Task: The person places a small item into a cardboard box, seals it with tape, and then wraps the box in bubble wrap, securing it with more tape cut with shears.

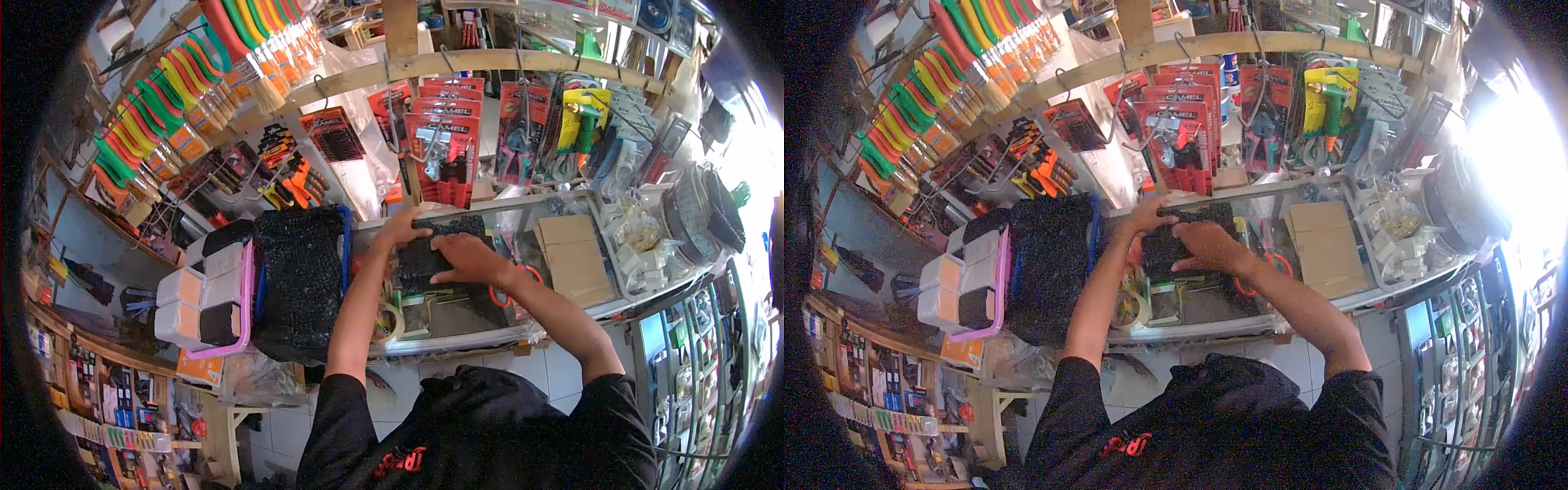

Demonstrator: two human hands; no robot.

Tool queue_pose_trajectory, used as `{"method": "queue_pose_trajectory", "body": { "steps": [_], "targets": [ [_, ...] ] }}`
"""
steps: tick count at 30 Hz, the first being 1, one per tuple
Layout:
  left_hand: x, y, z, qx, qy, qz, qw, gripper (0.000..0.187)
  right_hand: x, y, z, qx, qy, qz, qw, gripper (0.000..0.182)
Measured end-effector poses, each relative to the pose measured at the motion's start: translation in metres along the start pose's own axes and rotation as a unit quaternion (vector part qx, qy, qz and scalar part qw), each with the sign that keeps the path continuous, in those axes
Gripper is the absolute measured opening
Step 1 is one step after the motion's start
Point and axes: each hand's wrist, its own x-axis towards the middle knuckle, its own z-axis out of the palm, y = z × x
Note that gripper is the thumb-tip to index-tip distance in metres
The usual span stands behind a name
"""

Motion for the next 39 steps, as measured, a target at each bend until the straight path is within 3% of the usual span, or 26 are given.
{"method": "queue_pose_trajectory", "body": {
  "steps": [2, 5, 7, 9, 14, 17, 21, 23, 29, 30, 34, 37, 39],
  "targets": [
    [0.013, -0.013, 0.007, 0.045, -0.082, -0.063, 0.994, 0.084, -0.005, 0.002, 0.009, -0.008, 0.029, -0.022, 0.999, 0.079],
    [0.015, -0.010, 0.011, -0.004, -0.112, -0.128, 0.985, 0.076, -0.007, 0.005, 0.019, -0.007, 0.042, -0.027, 0.999, 0.079],
    [0.010, 0.005, 0.001, -0.051, -0.075, -0.001, 0.996, 0.062, -0.008, 0.003, 0.019, -0.017, 0.023, -0.012, 1.000, 0.079],
    [0.006, 0.024, -0.013, -0.065, -0.061, 0.038, 0.995, 0.053, -0.011, 0.002, 0.021, -0.031, 0.022, 0.000, 0.999, 0.078],
    [-0.024, 0.066, -0.036, -0.027, -0.050, -0.057, 0.997, 0.038, -0.019, -0.010, 0.020, -0.030, 0.014, 0.034, 0.999, 0.076],
    [-0.058, 0.106, -0.046, -0.020, 0.004, -0.079, 0.997, 0.036, -0.031, -0.027, 0.020, -0.076, 0.077, 0.016, 0.994, 0.071],
    [-0.090, 0.154, -0.060, -0.086, 0.037, -0.129, 0.987, 0.031, -0.047, -0.054, 0.020, -0.111, 0.087, 0.029, 0.990, 0.080],
    [-0.107, 0.167, -0.052, -0.091, 0.060, -0.103, 0.989, 0.027, -0.056, -0.066, 0.022, -0.114, 0.096, 0.038, 0.988, 0.079],
    [-0.166, 0.214, -0.034, -0.059, 0.088, -0.033, 0.994, 0.023, -0.101, -0.085, 0.063, -0.118, 0.179, 0.015, 0.977, 0.053],
    [-0.177, 0.219, -0.029, -0.023, 0.085, -0.042, 0.995, 0.020, -0.108, -0.088, 0.064, -0.101, 0.173, 0.011, 0.980, 0.048],
    [-0.212, 0.225, 0.008, 0.084, 0.129, 0.076, 0.985, 0.019, -0.136, -0.102, 0.064, 0.034, 0.180, -0.005, 0.983, 0.040],
    [-0.223, 0.226, 0.023, 0.098, 0.191, 0.097, 0.972, 0.015, -0.168, -0.109, 0.048, 0.065, 0.175, -0.066, 0.980, 0.040],
    [-0.222, 0.226, 0.026, 0.085, 0.206, 0.100, 0.970, 0.011, -0.173, -0.113, 0.026, 0.046, 0.199, -0.055, 0.977, 0.046]
  ]
}}
